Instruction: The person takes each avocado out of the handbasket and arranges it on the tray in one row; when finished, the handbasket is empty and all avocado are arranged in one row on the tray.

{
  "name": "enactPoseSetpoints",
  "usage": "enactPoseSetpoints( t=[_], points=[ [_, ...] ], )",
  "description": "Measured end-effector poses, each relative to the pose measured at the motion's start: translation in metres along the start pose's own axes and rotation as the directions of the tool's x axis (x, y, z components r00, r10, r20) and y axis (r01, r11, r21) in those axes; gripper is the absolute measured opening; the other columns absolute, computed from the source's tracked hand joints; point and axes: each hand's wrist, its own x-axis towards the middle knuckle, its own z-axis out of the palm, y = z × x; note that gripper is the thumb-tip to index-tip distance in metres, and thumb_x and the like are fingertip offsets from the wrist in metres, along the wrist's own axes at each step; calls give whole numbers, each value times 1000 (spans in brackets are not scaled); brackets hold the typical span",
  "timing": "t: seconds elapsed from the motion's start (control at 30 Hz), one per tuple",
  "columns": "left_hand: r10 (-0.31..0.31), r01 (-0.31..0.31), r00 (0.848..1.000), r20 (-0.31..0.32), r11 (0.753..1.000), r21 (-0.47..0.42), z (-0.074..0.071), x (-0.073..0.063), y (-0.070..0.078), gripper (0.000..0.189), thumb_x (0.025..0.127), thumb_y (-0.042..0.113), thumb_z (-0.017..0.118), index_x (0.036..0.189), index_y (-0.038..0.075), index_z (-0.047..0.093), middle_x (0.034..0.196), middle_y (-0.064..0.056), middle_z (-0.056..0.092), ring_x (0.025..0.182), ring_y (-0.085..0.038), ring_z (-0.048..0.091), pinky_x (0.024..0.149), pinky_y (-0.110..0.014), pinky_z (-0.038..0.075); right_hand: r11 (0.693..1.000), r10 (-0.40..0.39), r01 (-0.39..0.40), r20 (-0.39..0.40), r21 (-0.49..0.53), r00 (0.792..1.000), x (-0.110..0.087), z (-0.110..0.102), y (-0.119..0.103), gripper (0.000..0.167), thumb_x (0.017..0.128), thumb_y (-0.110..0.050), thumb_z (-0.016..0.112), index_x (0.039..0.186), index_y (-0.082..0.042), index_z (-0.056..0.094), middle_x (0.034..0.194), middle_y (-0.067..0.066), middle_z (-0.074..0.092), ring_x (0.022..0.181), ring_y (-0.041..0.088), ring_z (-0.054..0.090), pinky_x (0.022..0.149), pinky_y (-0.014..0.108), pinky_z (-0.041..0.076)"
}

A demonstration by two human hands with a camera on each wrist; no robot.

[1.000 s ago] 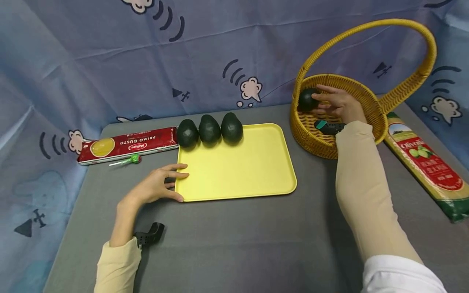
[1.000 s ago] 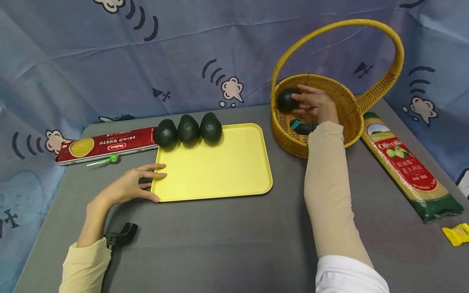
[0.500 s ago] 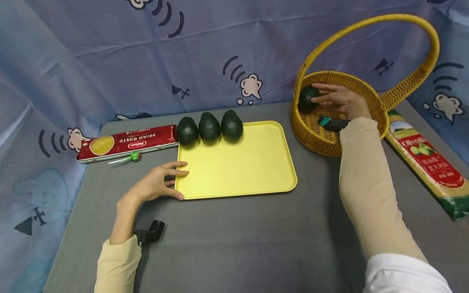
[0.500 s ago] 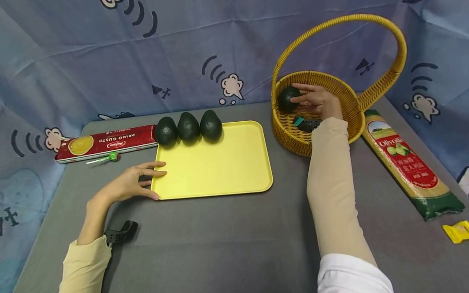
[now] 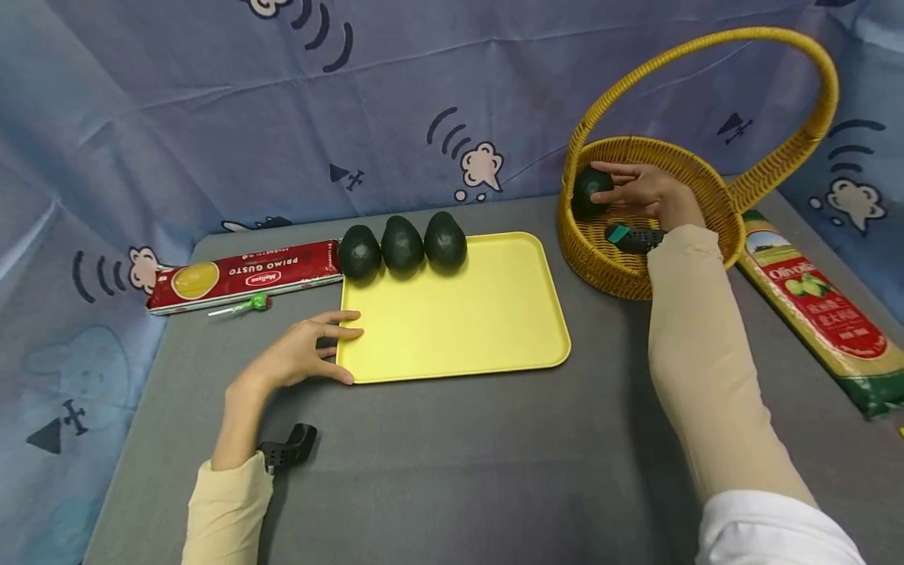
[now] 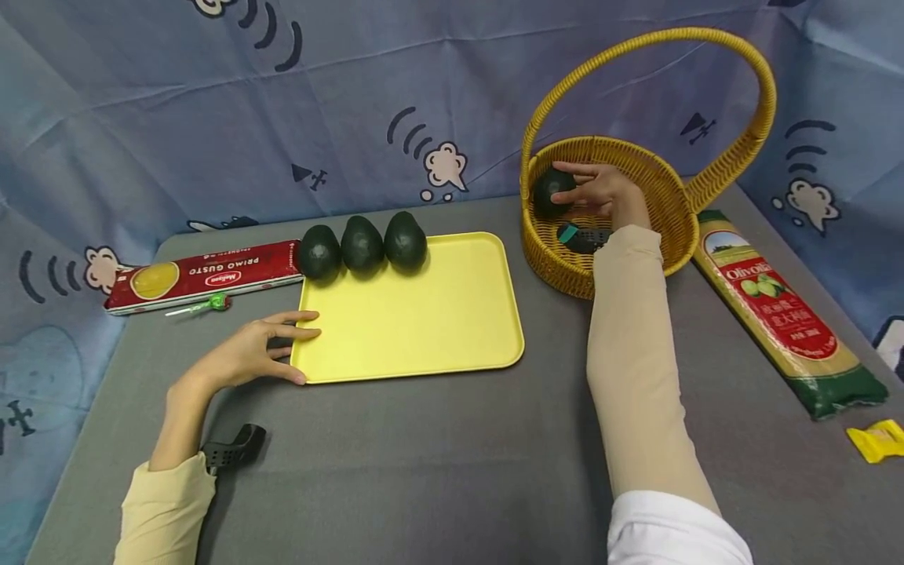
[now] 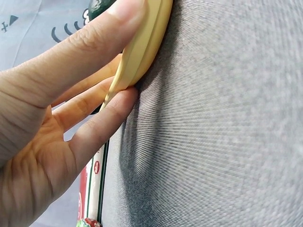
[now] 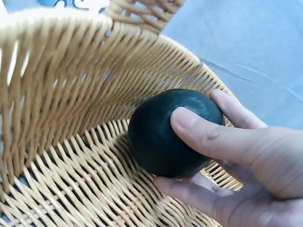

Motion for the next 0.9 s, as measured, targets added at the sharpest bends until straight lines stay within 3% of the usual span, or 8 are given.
enactPoseSetpoints(
  t=[0.13, 0.27, 0.37, 0.43, 0.6, 0.9],
  points=[
    [5, -5, 1000, 3, 1000, 16, 0, -1, 2, 68, 71, 6, 84, 129, -11, 54, 149, -20, 33, 139, -38, 26, 100, -41, 48, 999, -5, 5, -8, -34, 1000, -8, -2, 2, 78, 88, -13, 70, 151, -34, 28, 161, 3, 3, 131, 23, 42, 99, 32, 49],
    [2, -2, 1000, 5, 999, 40, 0, -2, 4, 68, 71, 8, 84, 130, -10, 54, 149, -20, 33, 138, -38, 26, 100, -42, 47, 999, -16, 16, -7, -33, 1000, -17, -4, 3, 80, 86, -12, 72, 151, -33, 30, 161, 5, 7, 108, 12, 58, 84, 24, 57],
    [-1, 1, 1000, 7, 999, 41, 0, -2, 4, 68, 72, 8, 84, 130, -10, 54, 149, -20, 32, 139, -39, 26, 100, -43, 47, 1000, -26, 26, 9, -2, 1000, -23, -6, 2, 80, 86, -9, 71, 151, -33, 30, 160, 8, 12, 95, 8, 63, 85, 27, 57],
    [1, -1, 1000, 7, 999, 40, 0, -2, 5, 68, 72, 8, 83, 130, -10, 54, 149, -20, 32, 139, -39, 25, 101, -43, 47, 999, -35, 35, 23, 13, 999, -27, -6, 2, 80, 87, -6, 70, 151, -32, 30, 159, 9, 13, 94, 9, 63, 96, 35, 51],
    [3, -4, 1000, 5, 999, 40, 0, -3, 4, 67, 72, 8, 83, 130, -10, 54, 149, -21, 33, 138, -39, 25, 100, -45, 46, 999, -43, 43, 20, 16, 999, -36, -6, -1, 82, 85, -6, 71, 151, -31, 30, 159, 9, 12, 93, 8, 62, 105, 41, 43],
    [7, -8, 1000, 17, 1000, 28, 2, -2, 5, 67, 73, 7, 83, 130, -12, 53, 149, -22, 31, 139, -40, 24, 100, -45, 46, 996, -65, 65, -14, 58, 998, -53, -2, 3, 80, 85, -3, 71, 150, -32, 33, 160, 8, 11, 96, 11, 60, 88, 36, 57]
  ],
)
